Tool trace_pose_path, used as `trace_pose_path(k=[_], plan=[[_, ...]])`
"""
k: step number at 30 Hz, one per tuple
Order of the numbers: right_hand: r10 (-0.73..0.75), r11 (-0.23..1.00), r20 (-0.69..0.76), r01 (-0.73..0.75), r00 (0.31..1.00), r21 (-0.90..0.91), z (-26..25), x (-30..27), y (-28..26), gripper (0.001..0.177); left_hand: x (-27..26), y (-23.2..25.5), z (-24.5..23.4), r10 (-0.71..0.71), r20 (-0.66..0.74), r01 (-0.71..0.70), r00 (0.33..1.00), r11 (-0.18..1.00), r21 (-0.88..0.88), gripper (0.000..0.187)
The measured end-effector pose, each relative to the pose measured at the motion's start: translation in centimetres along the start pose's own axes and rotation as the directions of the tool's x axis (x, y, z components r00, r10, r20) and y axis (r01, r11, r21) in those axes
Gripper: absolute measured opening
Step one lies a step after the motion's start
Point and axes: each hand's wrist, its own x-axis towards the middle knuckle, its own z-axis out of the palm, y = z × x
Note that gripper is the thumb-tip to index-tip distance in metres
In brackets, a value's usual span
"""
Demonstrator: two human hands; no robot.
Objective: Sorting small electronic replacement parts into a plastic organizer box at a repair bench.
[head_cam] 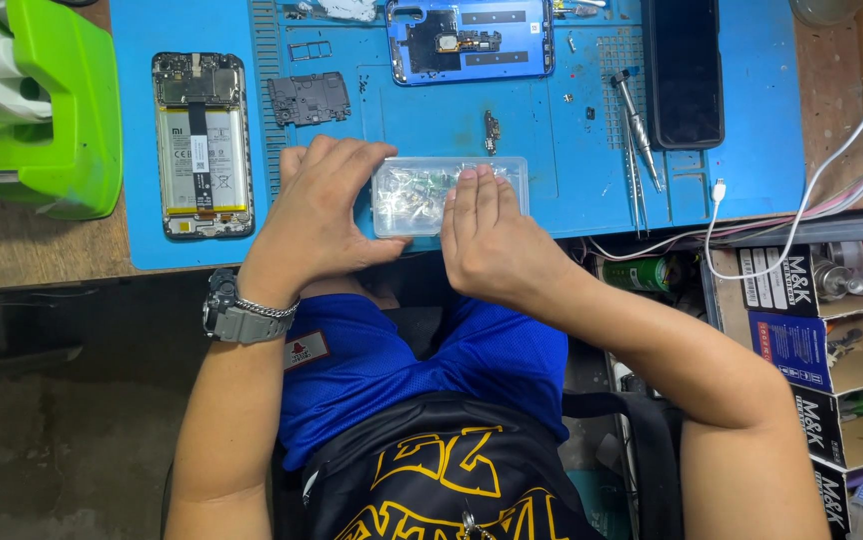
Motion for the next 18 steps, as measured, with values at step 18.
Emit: trace_pose_path(k=[18], plan=[[0.423, 0.214, 0.205, -0.318, 0.882, 0.924, 1.6, -6.3, 5.8, 0.054, -0.4, -0.1, -0.6, -0.02, 0.032, 0.022, 0.999, 0.998, -0.063, 0.096]])
